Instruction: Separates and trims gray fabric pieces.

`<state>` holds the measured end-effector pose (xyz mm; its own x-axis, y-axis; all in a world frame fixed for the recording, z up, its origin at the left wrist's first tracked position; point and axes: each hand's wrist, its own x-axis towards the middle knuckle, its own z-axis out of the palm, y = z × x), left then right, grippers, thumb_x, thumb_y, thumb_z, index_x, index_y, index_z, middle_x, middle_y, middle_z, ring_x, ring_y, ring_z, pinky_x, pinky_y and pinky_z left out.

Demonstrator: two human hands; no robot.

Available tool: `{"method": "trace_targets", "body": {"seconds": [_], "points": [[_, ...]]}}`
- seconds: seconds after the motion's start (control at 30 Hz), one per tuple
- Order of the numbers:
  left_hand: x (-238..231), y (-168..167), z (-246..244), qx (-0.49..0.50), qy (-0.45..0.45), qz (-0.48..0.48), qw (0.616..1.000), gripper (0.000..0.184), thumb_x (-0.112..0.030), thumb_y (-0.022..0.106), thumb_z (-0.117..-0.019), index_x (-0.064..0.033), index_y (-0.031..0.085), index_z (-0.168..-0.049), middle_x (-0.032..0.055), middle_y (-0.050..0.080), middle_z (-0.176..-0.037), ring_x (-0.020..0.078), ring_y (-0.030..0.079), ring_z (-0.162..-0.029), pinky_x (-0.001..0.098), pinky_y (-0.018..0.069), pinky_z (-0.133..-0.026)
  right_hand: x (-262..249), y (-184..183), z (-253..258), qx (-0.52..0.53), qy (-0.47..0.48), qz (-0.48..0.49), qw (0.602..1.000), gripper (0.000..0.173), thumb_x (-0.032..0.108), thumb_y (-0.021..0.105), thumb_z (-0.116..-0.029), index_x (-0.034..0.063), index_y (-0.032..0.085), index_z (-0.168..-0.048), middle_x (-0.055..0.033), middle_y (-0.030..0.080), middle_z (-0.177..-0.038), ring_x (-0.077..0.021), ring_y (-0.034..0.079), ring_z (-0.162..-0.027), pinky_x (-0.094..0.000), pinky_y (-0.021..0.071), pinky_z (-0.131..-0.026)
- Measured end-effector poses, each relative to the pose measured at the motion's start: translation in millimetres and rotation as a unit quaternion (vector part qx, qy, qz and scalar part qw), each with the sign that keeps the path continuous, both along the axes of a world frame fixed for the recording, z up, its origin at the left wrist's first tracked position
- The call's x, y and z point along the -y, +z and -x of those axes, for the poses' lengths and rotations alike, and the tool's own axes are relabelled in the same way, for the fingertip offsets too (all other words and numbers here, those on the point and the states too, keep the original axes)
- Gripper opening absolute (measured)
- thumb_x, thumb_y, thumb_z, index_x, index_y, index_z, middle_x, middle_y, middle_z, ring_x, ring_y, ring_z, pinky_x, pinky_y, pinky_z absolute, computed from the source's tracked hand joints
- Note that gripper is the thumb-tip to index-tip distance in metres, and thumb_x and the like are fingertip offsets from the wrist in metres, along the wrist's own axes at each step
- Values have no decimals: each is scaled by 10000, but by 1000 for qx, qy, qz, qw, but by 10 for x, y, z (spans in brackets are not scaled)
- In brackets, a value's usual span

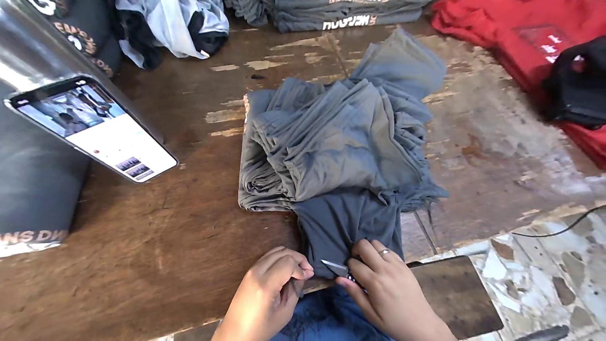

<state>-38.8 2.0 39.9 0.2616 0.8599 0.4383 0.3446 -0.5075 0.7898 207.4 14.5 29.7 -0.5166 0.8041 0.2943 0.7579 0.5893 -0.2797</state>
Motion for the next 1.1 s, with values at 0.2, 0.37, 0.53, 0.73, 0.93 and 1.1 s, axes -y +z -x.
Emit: {"method": "trace_targets", "body": {"seconds": [0.2,0.37,0.53,0.73,0.93,1.1], "points": [[26,49,94,19,-2,9,1000,54,-66,669,-944,-96,628,-924,-7,725,-965,51,680,-938,170,554,-862,-36,0,-41,0,35,10,999,659,648,272,-1043,133,603,-801,-98,589,-872,-288,606,-835,-406,500,-663],[25,29,27,53,-27,10,998,57,-71,703,-939,-82,653,-916,-2,745,-953,63,699,-934,185,570,-852,-67,-28,68,18,23,-28,999,634,633,275,-1050,153,599,-792,-69,570,-799,-276,595,-758,-396,471,-602],[73,133,26,343,-224,142,901,69,-117,711,-962,-71,662,-977,-2,724,-910,44,686,-865,201,556,-783,-105,-12,-44,-77,37,43,995,607,614,320,-1058,130,568,-787,-61,556,-796,-230,582,-780,-376,486,-660],[269,373,-21,-137,-235,180,945,156,-99,637,-977,-13,743,-1052,135,740,-1102,271,706,-1080,405,567,-941,-173,179,-322,-210,47,190,958,653,589,341,-1068,25,570,-833,-143,571,-826,-193,582,-820,-329,487,-782],[142,492,-93,-89,-45,31,995,157,-107,604,-1015,-69,756,-1029,67,736,-985,141,684,-982,229,542,-897,-163,167,-316,-239,66,198,948,670,558,336,-1081,-32,583,-883,-182,585,-847,-202,591,-860,-338,489,-828],[-93,131,-236,-125,62,15,990,217,-189,663,-968,-67,749,-1125,55,745,-1010,93,705,-932,177,551,-876,-164,169,-309,-232,67,203,949,671,571,370,-1069,-33,585,-870,-194,590,-840,-225,595,-839,-360,494,-803]]}}
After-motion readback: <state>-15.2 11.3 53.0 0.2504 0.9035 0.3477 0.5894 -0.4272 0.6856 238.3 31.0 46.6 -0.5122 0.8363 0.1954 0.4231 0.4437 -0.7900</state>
